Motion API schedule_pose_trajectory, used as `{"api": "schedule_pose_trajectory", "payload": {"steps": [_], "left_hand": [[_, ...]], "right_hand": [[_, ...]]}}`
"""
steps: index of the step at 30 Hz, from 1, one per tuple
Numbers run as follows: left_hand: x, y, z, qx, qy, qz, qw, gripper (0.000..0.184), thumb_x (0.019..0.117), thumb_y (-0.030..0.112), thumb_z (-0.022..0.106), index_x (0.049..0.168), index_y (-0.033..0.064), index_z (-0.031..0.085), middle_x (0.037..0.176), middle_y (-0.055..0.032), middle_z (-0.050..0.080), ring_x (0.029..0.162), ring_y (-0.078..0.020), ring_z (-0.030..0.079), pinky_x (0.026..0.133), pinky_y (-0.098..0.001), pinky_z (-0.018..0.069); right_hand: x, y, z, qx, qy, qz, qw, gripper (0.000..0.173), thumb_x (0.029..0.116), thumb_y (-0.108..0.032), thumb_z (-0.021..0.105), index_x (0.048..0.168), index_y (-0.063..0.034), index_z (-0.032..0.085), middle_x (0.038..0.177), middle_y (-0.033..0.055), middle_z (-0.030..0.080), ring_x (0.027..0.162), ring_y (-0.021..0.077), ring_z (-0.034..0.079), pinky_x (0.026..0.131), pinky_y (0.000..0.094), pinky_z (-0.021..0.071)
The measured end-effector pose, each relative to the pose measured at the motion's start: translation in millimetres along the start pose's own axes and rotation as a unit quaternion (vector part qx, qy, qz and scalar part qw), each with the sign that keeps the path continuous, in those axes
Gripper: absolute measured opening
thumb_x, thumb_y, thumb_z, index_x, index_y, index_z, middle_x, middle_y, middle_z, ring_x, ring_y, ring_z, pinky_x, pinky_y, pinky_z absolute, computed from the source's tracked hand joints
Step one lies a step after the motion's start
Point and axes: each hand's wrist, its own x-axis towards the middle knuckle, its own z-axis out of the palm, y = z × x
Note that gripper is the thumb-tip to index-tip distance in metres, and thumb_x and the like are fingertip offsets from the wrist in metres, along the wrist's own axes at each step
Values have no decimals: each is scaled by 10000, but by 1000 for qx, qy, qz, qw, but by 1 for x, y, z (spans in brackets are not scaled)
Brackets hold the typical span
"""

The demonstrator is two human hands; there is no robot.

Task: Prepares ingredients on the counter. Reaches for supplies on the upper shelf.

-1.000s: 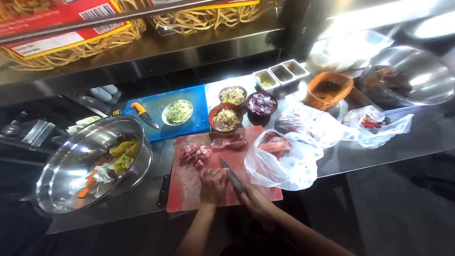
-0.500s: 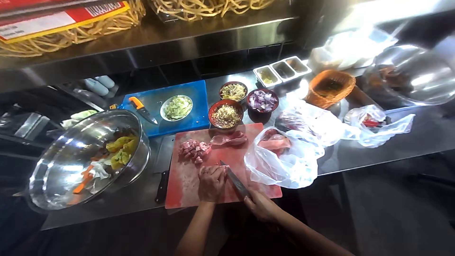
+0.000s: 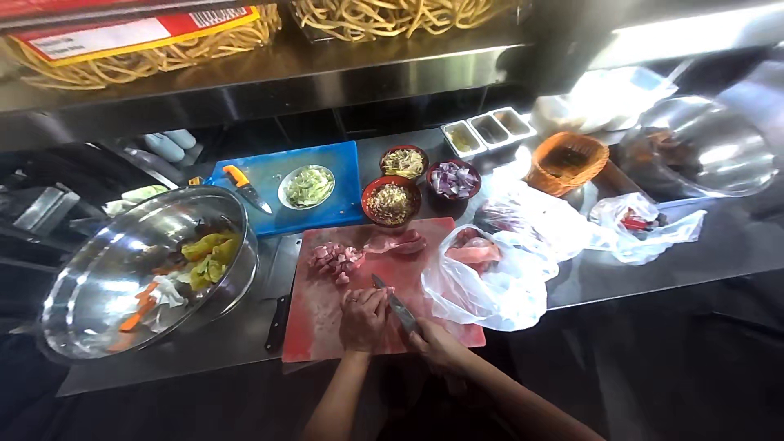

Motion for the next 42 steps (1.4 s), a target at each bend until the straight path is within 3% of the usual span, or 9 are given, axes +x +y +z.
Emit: {"api": "schedule_pose_trajectory", "payload": {"steps": [4, 7, 12, 20, 23, 27, 31, 36, 42], "left_hand": [[0, -1, -2, 2, -7, -6, 1000, 268, 1002, 372, 573, 1042, 288, 824, 1062, 59, 781, 1047, -176, 716, 1070, -520, 463], [-1, 1, -3, 9, -7, -6, 1000, 269, 1003, 363, 566, 1048, 291, 821, 1074, 64, 779, 1059, -179, 712, 1077, -529, 454], [-5, -2, -3, -16, -9, -6, 1000, 268, 1003, 359, 572, 1063, 283, 821, 1075, 56, 780, 1057, -184, 714, 1063, -544, 461], [-8, -8, -11, 13, -12, -24, 1000, 276, 997, 390, 580, 1060, 277, 824, 1074, 52, 784, 1054, -198, 724, 1066, -560, 460], [-7, -9, -11, 23, -15, -25, 999, 269, 999, 372, 581, 1057, 276, 825, 1080, 59, 783, 1062, -199, 720, 1081, -562, 447], [-8, -10, -11, 30, -28, -22, 999, 261, 989, 369, 584, 1039, 288, 826, 1081, 76, 782, 1073, -189, 716, 1090, -566, 441], [-11, -12, -5, 9, 0, 1, 1000, 295, 998, 358, 551, 1070, 260, 820, 1094, 62, 781, 1058, -182, 724, 1075, -575, 456], [-8, -12, -6, 3, -11, 2, 1000, 283, 998, 403, 567, 1066, 298, 821, 1106, 73, 777, 1061, -182, 719, 1085, -578, 441], [-6, -12, -6, 14, -28, -10, 999, 281, 1006, 388, 558, 1073, 303, 818, 1123, 90, 774, 1091, -171, 713, 1090, -560, 441]], "right_hand": [[-9, 3, 7, 6, -1, 14, 1000, 374, 1082, -304, 429, 1295, -14, 532, 1013, 199, 654, 873, 316, 685, 811, 504, 562], [-27, 13, 8, -2, -11, 17, 1000, 368, 1074, -317, 435, 1256, -21, 553, 990, 192, 652, 894, 320, 674, 837, 524, 546], [-6, -2, 8, -19, -2, 14, 1000, 374, 1082, -288, 428, 1301, -7, 540, 1057, 209, 661, 958, 326, 681, 880, 514, 543], [-4, -9, 8, -23, 7, 34, 999, 378, 1085, -295, 430, 1311, -10, 534, 1059, 205, 663, 950, 322, 686, 875, 505, 544], [-11, 0, 11, -11, 7, 32, 999, 383, 1080, -324, 420, 1296, -30, 537, 1013, 182, 658, 879, 301, 687, 816, 497, 561], [-29, 15, 13, -48, 4, 32, 998, 405, 1074, -336, 427, 1311, -33, 551, 1054, 194, 681, 988, 330, 690, 910, 534, 542], [-25, 8, 6, -75, -6, 31, 997, 383, 1077, -335, 425, 1289, -39, 546, 1037, 190, 682, 982, 332, 693, 889, 539, 542], [-17, 4, 9, -56, -2, 35, 998, 383, 1081, -336, 416, 1270, -29, 545, 1028, 193, 670, 965, 327, 688, 882, 534, 541], [2, -13, 8, -43, -15, 39, 998, 384, 1089, -302, 414, 1325, -15, 513, 1024, 202, 661, 897, 320, 692, 832, 502, 558]]}}
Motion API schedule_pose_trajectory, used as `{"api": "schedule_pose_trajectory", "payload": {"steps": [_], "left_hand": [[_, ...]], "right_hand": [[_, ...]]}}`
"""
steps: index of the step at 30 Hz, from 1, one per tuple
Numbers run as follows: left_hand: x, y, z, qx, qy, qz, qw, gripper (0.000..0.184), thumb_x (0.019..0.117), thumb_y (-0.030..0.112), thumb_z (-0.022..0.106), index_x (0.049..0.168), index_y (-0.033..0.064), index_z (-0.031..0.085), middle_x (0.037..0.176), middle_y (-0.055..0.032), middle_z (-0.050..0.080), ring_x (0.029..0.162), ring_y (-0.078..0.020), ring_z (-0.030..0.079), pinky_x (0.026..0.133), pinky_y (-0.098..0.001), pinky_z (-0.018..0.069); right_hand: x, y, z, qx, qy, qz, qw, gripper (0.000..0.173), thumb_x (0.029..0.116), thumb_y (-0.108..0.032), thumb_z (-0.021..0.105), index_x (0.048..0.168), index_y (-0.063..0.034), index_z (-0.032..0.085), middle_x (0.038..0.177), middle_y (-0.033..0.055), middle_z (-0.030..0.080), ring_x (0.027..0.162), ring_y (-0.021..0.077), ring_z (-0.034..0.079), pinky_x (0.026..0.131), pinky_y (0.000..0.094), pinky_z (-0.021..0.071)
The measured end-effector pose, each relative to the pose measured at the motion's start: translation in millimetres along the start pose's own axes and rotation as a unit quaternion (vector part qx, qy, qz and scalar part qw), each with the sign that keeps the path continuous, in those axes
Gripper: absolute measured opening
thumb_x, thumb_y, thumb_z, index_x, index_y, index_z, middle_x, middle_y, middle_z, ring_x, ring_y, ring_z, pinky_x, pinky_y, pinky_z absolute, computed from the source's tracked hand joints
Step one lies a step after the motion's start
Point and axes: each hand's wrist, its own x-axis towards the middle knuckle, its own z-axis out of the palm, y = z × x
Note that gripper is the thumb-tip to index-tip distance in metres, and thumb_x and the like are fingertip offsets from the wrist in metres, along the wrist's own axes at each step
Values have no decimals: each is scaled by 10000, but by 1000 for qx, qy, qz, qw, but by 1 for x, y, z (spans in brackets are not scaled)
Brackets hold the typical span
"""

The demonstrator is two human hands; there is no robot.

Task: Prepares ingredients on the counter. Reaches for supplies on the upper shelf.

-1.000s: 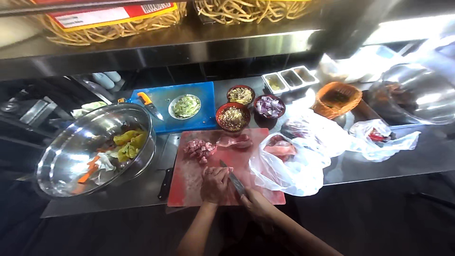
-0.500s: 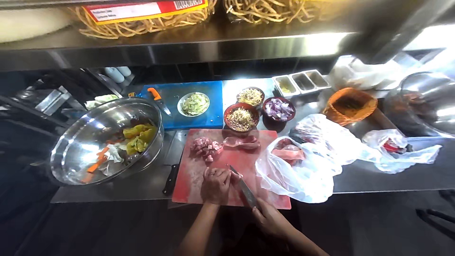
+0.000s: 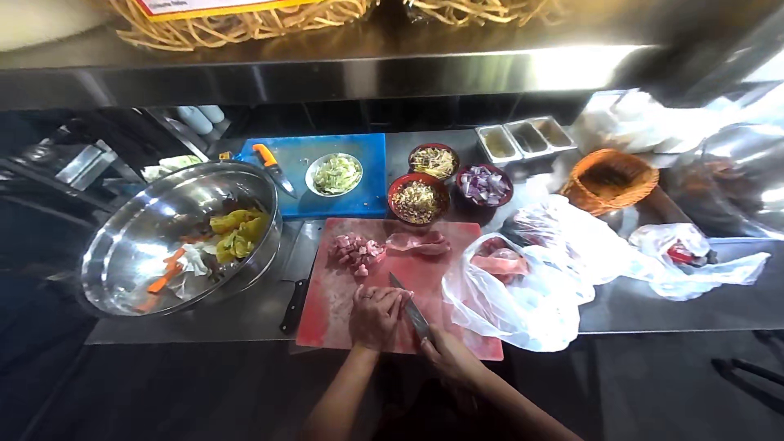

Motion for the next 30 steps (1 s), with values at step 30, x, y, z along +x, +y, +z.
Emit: {"api": "schedule_pose_trajectory", "payload": {"steps": [30], "left_hand": [[-4, 2, 0, -26, 38, 7, 999, 336, 991, 491, 545, 1021, 294, 815, 1055, 75, 776, 1074, -190, 707, 1104, -607, 402]], "right_hand": [[25, -52, 3, -121, -16, 85, 989, 480, 1110, -378, 333, 1396, -12, 455, 1164, 228, 673, 1066, 368, 701, 922, 539, 556]]}}
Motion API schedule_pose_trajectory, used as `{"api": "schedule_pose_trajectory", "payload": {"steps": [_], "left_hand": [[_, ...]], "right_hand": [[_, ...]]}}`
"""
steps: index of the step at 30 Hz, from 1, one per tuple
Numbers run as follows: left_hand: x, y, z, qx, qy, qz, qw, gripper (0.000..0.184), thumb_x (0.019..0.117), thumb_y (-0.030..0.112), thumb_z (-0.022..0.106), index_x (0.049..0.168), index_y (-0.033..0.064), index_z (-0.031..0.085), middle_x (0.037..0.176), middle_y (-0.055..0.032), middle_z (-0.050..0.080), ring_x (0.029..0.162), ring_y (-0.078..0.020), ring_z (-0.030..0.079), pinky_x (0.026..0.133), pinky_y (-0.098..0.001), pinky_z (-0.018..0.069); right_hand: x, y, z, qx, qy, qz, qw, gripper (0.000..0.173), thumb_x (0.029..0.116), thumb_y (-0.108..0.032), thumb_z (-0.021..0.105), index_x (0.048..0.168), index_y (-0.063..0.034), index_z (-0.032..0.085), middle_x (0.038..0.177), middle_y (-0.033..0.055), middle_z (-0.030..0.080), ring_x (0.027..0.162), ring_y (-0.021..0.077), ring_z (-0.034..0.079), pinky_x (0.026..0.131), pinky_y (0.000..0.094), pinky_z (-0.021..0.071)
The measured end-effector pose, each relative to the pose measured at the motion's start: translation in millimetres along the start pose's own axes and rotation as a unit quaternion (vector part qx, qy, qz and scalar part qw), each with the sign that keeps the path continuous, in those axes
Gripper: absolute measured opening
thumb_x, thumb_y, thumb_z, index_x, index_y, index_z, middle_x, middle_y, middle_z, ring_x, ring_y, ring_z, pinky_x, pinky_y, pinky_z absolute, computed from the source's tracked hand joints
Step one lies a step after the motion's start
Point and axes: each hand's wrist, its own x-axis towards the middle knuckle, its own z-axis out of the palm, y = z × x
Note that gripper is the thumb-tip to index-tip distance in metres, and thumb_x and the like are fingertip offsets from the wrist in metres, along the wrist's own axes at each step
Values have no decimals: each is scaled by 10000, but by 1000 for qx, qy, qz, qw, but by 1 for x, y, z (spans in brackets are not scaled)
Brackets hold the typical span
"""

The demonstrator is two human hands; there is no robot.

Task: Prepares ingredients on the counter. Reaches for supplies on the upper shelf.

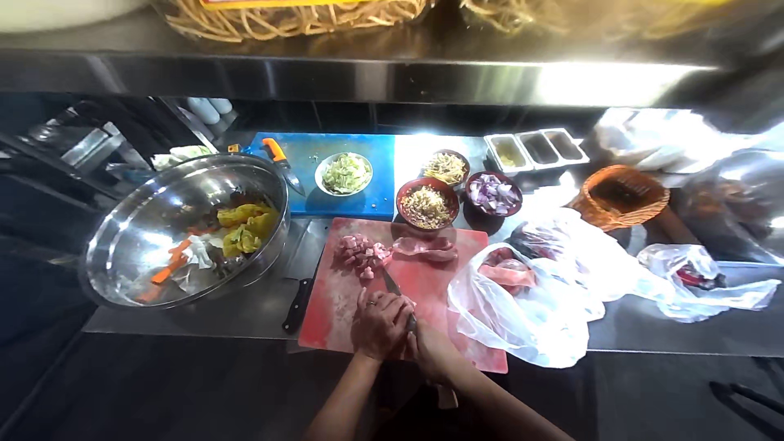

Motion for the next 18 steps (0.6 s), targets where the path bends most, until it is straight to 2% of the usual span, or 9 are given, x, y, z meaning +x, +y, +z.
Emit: {"api": "schedule_pose_trajectory", "payload": {"steps": [4, 7, 14, 18], "left_hand": [[-1, 2, -3, -1, -9, 14, 1000, 289, 1006, 460, 564, 1010, 311, 811, 1042, 80, 771, 1078, -189, 699, 1104, -619, 395], [-2, 0, 2, 11, 5, 29, 1000, 289, 1011, 442, 564, 998, 293, 810, 1016, 69, 774, 1037, -187, 710, 1081, -613, 415], [-1, 3, 2, 32, 7, 39, 999, 287, 1010, 404, 564, 994, 248, 804, 988, 44, 780, 996, -175, 723, 1026, -507, 493], [-3, 2, 5, 30, 20, 34, 999, 278, 998, 387, 578, 956, 235, 807, 974, 47, 781, 998, -180, 724, 1011, -504, 502]], "right_hand": [[-6, 6, 2, 1, -12, -4, 1000, 497, 1111, -387, 332, 1418, -14, 446, 1167, 230, 674, 1065, 368, 700, 928, 534, 553], [-10, 15, 5, -3, -5, -5, 1000, 483, 1103, -389, 355, 1374, -12, 486, 1168, 225, 672, 1093, 368, 689, 943, 533, 543], [-42, 53, 18, -50, -22, -16, 998, 472, 1101, -382, 351, 1332, -13, 534, 1156, 229, 683, 1119, 384, 678, 950, 560, 536], [-32, 22, 13, -64, -18, 26, 997, 467, 1106, -371, 341, 1366, -13, 488, 1203, 227, 668, 1142, 379, 675, 948, 550, 544]]}}
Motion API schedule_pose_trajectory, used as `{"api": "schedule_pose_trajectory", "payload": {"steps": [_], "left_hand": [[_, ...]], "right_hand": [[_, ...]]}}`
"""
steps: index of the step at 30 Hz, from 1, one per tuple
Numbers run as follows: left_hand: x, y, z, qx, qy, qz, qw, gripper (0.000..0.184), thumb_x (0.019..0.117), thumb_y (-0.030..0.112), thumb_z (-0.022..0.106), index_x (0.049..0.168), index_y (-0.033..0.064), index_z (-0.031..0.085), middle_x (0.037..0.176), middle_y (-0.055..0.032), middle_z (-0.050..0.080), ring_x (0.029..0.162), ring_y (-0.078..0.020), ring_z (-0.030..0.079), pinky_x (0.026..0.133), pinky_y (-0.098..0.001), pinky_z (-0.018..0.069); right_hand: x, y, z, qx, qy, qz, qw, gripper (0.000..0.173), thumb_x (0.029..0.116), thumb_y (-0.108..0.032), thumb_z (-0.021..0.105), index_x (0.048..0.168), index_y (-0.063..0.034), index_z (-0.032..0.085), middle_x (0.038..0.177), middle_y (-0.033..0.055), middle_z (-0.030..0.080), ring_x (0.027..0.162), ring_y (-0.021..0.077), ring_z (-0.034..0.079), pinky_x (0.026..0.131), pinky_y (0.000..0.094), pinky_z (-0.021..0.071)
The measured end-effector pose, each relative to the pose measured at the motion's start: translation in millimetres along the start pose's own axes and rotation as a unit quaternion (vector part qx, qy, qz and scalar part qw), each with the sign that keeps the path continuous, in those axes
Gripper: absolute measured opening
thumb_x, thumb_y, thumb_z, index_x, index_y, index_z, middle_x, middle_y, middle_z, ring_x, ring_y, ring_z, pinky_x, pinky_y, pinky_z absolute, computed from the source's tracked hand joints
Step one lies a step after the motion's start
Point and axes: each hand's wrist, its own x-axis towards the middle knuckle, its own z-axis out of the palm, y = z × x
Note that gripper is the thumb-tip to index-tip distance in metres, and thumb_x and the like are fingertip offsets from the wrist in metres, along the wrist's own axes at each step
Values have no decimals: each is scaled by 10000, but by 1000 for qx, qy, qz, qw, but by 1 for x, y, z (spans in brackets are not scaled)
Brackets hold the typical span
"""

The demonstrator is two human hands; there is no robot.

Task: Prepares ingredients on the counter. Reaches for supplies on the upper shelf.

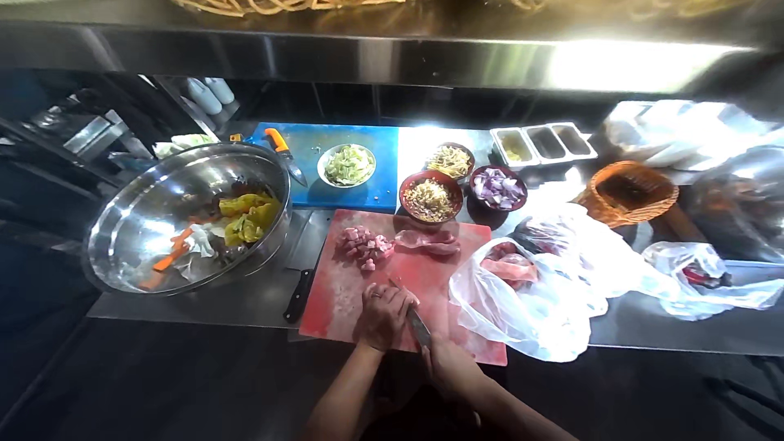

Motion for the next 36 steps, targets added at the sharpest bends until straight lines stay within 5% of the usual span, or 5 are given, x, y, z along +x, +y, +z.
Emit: {"api": "schedule_pose_trajectory", "payload": {"steps": [14, 18, 22, 28, 36], "left_hand": [[-1, 5, 1, 20, -2, 3, 1000, 328, 1019, 395, 531, 940, 218, 796, 940, 19, 772, 986, -192, 723, 1015, -508, 494], [9, -2, -15, -27, -45, -126, 991, 359, 1007, 395, 517, 965, 178, 800, 1029, -17, 766, 1049, -213, 707, 1005, -460, 526], [27, -9, -46, -71, -201, -229, 950, 462, 1044, 463, 403, 1230, 229, 755, 1266, -27, 704, 1245, -246, 604, 1097, -502, 431], [31, 0, -50, -103, -336, -113, 930, 395, 915, 495, 657, 1279, 355, 723, 1362, -6, 641, 1350, -259, 510, 1121, -554, 371], [20, 29, -47, -68, -316, -65, 944, 243, 915, 281, 650, 1121, 202, 751, 1273, -20, 689, 1263, -265, 589, 1049, -534, 445]], "right_hand": [[-8, 6, 6, -4, -2, 1, 1000, 494, 1106, -399, 329, 1371, -18, 498, 1237, 225, 656, 1163, 384, 664, 949, 565, 541], [-13, 13, 1, 2, 6, -2, 1000, 483, 1101, -406, 331, 1347, -35, 519, 1213, 222, 669, 1152, 387, 669, 934, 584, 542], [-18, 36, 12, -18, -6, 7, 1000, 517, 1100, -434, 309, 1391, -48, 492, 1258, 214, 667, 1195, 389, 654, 959, 594, 534], [-9, 39, 9, 0, -1, -30, 1000, 519, 1098, -445, 327, 1383, -44, 492, 1237, 220, 669, 1178, 388, 660, 962, 595, 528], [-21, 30, 10, -36, 57, 18, 998, 438, 1103, -390, 326, 1357, -75, 494, 1117, 219, 711, 1080, 420, 704, 877, 602, 567]]}}
